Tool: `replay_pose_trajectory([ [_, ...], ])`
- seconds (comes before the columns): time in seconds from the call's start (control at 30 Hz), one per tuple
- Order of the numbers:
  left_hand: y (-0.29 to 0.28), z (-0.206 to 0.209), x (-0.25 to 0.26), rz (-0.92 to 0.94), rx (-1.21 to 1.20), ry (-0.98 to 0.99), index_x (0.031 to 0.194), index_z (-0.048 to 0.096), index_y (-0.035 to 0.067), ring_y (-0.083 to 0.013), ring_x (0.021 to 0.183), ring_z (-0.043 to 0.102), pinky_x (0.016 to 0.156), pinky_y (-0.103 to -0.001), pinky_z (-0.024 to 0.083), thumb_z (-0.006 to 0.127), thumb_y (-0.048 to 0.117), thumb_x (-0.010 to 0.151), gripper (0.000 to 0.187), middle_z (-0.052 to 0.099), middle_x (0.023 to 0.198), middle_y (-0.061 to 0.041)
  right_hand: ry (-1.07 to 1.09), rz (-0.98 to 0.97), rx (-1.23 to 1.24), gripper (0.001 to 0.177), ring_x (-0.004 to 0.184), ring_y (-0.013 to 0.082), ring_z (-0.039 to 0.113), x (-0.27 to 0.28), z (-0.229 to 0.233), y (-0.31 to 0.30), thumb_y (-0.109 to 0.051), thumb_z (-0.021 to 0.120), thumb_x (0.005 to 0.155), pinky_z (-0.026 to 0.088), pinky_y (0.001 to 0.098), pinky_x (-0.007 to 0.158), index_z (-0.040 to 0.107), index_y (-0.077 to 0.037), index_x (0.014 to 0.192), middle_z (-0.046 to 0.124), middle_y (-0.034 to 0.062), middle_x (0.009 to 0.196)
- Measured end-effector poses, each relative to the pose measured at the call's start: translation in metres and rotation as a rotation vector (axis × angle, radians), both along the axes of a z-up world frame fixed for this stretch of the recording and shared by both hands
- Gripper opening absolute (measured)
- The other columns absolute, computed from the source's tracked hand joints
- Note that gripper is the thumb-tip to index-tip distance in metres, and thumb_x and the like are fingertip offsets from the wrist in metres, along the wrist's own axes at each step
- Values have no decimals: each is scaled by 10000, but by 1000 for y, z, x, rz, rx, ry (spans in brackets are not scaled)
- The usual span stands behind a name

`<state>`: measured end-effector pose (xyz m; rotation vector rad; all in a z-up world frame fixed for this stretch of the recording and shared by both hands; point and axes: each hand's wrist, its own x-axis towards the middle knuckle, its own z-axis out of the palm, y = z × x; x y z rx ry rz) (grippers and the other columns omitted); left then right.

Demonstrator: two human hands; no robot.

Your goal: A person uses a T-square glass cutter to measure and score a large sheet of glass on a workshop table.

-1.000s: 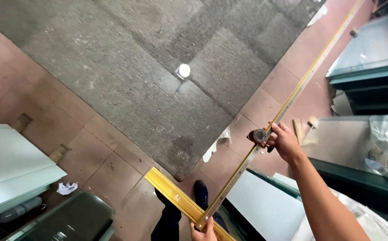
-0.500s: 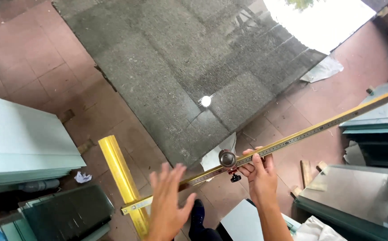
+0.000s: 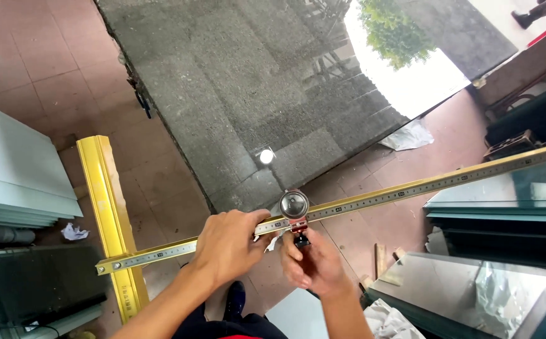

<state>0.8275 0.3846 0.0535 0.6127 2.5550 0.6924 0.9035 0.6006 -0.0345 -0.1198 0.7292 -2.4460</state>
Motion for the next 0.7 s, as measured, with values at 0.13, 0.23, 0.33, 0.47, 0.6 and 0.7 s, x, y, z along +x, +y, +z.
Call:
replay_pose_trajectory([
  [0.13,-12,-3,6,6,10,55,1030,701,268,-424,719,644,628,-510,481,688,451,1029,184,749,717,-29,-61,225,-753,474,348,97,389,-8,13,-48,-384,554,1056,370,229,346,467,-148,654,586,62,526],
  [0.23,-21,0,7,6,-3,94,1051,711,261,-443,756,669,622,-528,480,707,484,1015,227,770,726,-42,-121,279,-547,411,403,78,231,-9,-2,-33,-283,527,1007,203,229,411,325,-189,662,390,-36,485],
  [0.33,-26,5,12,40,-18,-22,871,639,230,-389,678,564,628,-477,424,665,416,966,210,687,660,-24,-242,288,41,353,438,73,107,0,24,-32,-281,454,1051,158,249,433,346,-210,722,267,-77,559],
  [0.47,-24,-5,19,73,-59,-72,784,592,236,-344,646,538,617,-438,428,683,585,971,407,634,605,5,-85,-20,1682,195,745,118,502,13,78,-56,-409,681,936,412,337,710,687,-216,915,550,-43,736],
  [0.6,-22,-7,25,37,-83,-32,939,720,300,-338,711,701,612,-488,494,661,557,986,267,749,692,17,-274,-148,1205,503,1058,168,684,28,60,-46,-350,783,920,659,365,838,574,-113,1310,638,36,1224],
  [0.7,-18,4,29,48,-69,-76,1302,773,486,-408,895,736,741,-542,551,610,586,937,412,816,862,-49,-251,-643,499,549,1212,371,687,42,-2,-55,-6,624,981,551,575,1155,573,52,1524,724,276,1388],
])
